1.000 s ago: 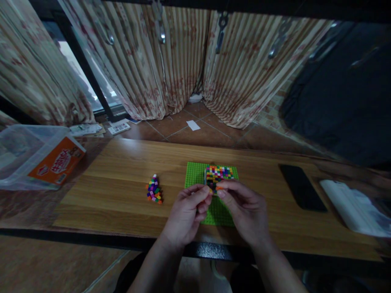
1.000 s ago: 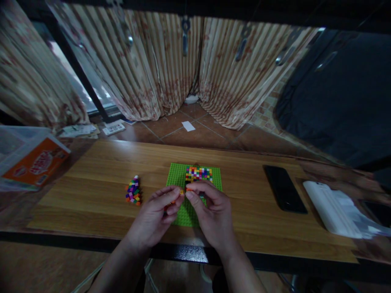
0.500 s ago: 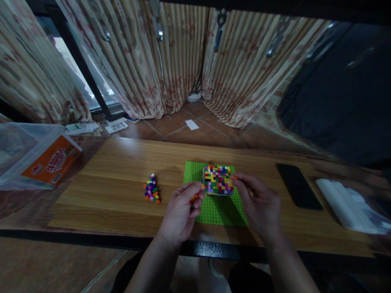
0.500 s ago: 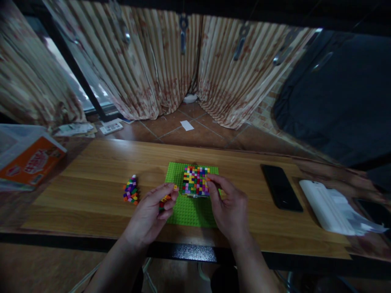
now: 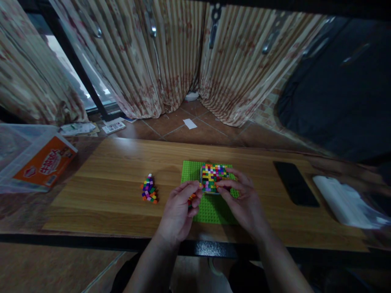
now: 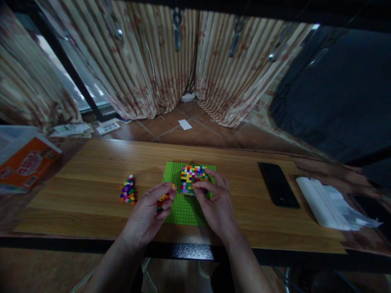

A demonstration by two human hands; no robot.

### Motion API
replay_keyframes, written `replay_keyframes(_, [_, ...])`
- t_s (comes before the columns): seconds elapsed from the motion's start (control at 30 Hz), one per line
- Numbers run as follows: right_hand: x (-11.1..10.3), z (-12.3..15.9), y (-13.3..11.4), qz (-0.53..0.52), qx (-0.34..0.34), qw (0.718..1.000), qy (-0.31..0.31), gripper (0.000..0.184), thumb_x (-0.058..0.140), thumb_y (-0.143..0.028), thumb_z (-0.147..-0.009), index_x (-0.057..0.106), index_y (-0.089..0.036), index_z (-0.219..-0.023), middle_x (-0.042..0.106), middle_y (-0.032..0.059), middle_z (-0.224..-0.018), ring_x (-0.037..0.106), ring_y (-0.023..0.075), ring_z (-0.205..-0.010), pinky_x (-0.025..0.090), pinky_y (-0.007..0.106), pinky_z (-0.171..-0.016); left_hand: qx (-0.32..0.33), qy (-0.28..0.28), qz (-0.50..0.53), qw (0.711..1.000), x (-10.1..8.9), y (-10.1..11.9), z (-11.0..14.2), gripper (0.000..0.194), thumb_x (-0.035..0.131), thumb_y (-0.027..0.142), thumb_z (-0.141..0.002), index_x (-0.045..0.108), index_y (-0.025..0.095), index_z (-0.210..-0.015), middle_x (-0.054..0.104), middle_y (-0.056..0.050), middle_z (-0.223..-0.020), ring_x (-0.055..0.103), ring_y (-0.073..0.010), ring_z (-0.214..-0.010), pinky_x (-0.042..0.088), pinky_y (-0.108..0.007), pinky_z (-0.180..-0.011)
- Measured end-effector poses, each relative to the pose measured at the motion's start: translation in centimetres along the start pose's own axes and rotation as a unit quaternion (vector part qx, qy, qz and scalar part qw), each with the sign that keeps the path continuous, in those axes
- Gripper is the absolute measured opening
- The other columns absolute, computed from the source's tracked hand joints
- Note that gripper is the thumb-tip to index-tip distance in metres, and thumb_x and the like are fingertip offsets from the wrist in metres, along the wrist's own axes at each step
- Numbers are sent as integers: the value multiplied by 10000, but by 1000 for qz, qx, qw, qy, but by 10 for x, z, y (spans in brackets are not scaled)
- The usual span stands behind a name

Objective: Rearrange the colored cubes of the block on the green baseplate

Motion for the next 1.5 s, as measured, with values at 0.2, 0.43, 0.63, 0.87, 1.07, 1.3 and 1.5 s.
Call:
replay_keyframes(0.2, [2,-3,13,-70,69,995,13,62,731,-323,-781,783,-289,-785,652,80,-1214,561,291,-1230,377,539,-1077,0,3,-1,1000,0,0,0,271,810,265,-629,606,122,-735,547,33,-633,371,-8,-454,157,-122,-361])
replay_keyframes(0.43, [4,-4,14,-104,94,990,8,70,724,-322,-755,775,-273,-759,671,84,-1150,552,297,-1256,366,517,-1089,0,0,-4,1000,0,0,-1,266,809,265,-636,606,123,-732,545,33,-629,367,-7,-453,154,-123,-362])
replay_keyframes(0.63, [2,-5,15,-147,110,983,21,92,698,-338,-781,739,-259,-803,641,74,-1210,588,286,-1207,389,515,-1070,0,3,-4,1000,0,0,-1,266,809,263,-631,600,128,-725,541,35,-636,369,-8,-454,160,-123,-361])
replay_keyframes(0.87, [8,-4,16,-99,128,986,29,169,708,-398,-786,711,-237,-839,647,80,-1169,597,274,-1160,411,486,-1047,1,1,-7,1000,-1,-1,-1,252,800,261,-648,599,128,-721,542,32,-634,370,-9,-450,155,-123,-358])
replay_keyframes(1.07, [11,-4,17,-95,144,984,33,162,717,-392,-767,709,-236,-807,640,79,-1150,590,274,-1155,442,484,-1020,9,4,-11,1000,-1,0,-1,257,803,270,-636,612,125,-730,545,29,-635,378,-15,-455,155,-129,-362])
replay_keyframes(1.3, [14,-5,17,-122,149,980,42,159,725,-390,-739,714,-234,-769,632,89,-1109,559,300,-1190,463,507,-986,11,5,-16,1000,-2,-1,-2,286,819,295,-623,631,121,-749,551,24,-635,379,-17,-457,143,-137,-377])
replay_keyframes(1.5, [5,-4,6,-80,100,990,62,137,704,-375,-797,734,-243,-775,666,82,-1083,590,293,-1167,450,509,-1005,5,-7,-25,1000,-1,-3,-2,303,822,309,-623,632,119,-764,556,19,-637,386,-25,-463,142,-142,-378])
Point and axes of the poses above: each hand's wrist, its own z-axis away from the middle knuckle, its own x-axis out of the palm, y = z × x, the point moved 5 cm from there along -z, towards the middle knuckle
